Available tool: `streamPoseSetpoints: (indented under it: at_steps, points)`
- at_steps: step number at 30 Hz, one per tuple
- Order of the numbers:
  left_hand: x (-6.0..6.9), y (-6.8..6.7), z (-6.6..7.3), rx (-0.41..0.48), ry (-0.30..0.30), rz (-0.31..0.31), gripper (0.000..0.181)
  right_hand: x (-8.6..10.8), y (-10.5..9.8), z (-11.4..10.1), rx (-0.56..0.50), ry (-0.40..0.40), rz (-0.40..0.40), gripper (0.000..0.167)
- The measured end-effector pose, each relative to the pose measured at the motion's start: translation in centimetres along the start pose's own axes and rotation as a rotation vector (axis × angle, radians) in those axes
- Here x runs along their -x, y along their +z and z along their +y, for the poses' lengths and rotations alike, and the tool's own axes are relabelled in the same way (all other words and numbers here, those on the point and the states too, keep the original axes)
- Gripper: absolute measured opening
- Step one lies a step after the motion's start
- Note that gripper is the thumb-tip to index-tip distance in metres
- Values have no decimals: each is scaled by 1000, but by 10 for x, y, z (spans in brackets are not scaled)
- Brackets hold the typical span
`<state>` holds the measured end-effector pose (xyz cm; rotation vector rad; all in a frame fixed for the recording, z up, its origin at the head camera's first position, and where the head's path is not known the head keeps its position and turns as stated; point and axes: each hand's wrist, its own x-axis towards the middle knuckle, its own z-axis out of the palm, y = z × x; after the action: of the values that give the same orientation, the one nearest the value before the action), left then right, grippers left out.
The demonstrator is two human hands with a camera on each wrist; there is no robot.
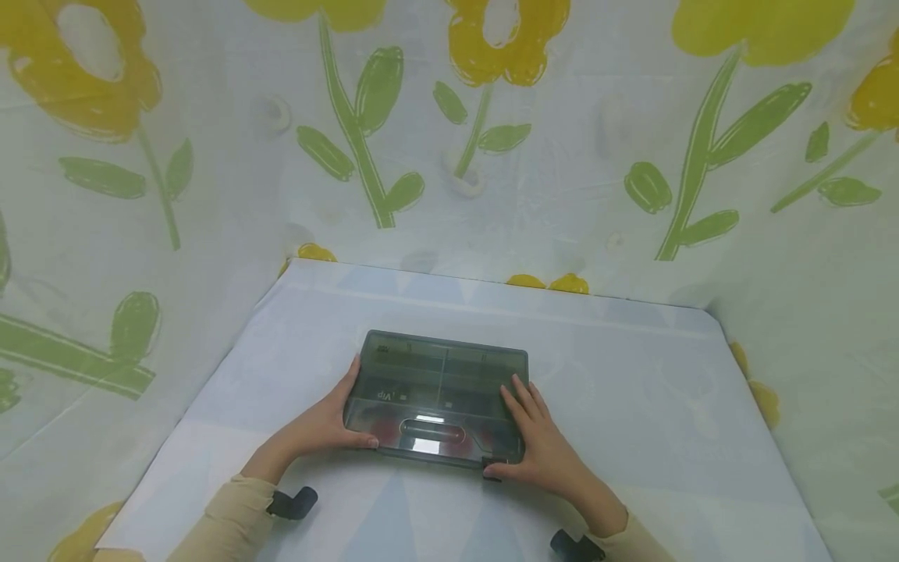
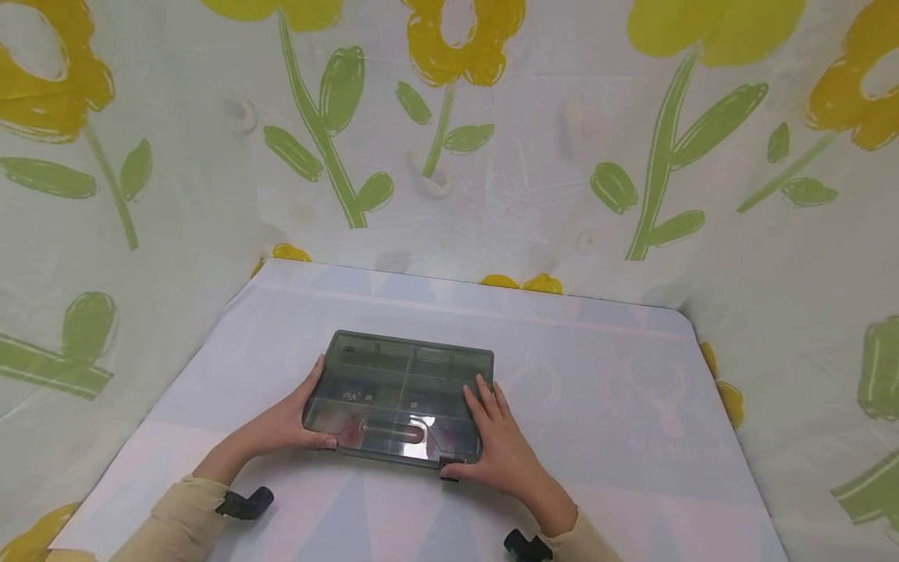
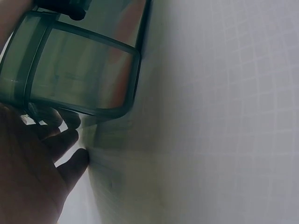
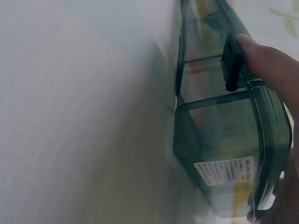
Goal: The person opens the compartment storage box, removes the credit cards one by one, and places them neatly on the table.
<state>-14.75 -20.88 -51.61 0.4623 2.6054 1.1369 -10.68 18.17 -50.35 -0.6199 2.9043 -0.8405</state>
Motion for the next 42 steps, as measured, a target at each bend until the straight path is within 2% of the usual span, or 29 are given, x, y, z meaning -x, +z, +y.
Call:
streamPoseSetpoints:
  at_steps: [22,33,42]
  points:
    - [0,1,2,11,-10,-1,148,1,1,7,41,-60,-3,132]
    - [1,0,-1,12,10,13,148,2,-4,14,-74,-75,-56,119]
    - [1,0,0,25,17,13,150,2,-6,18,-80,-77,-70,118]
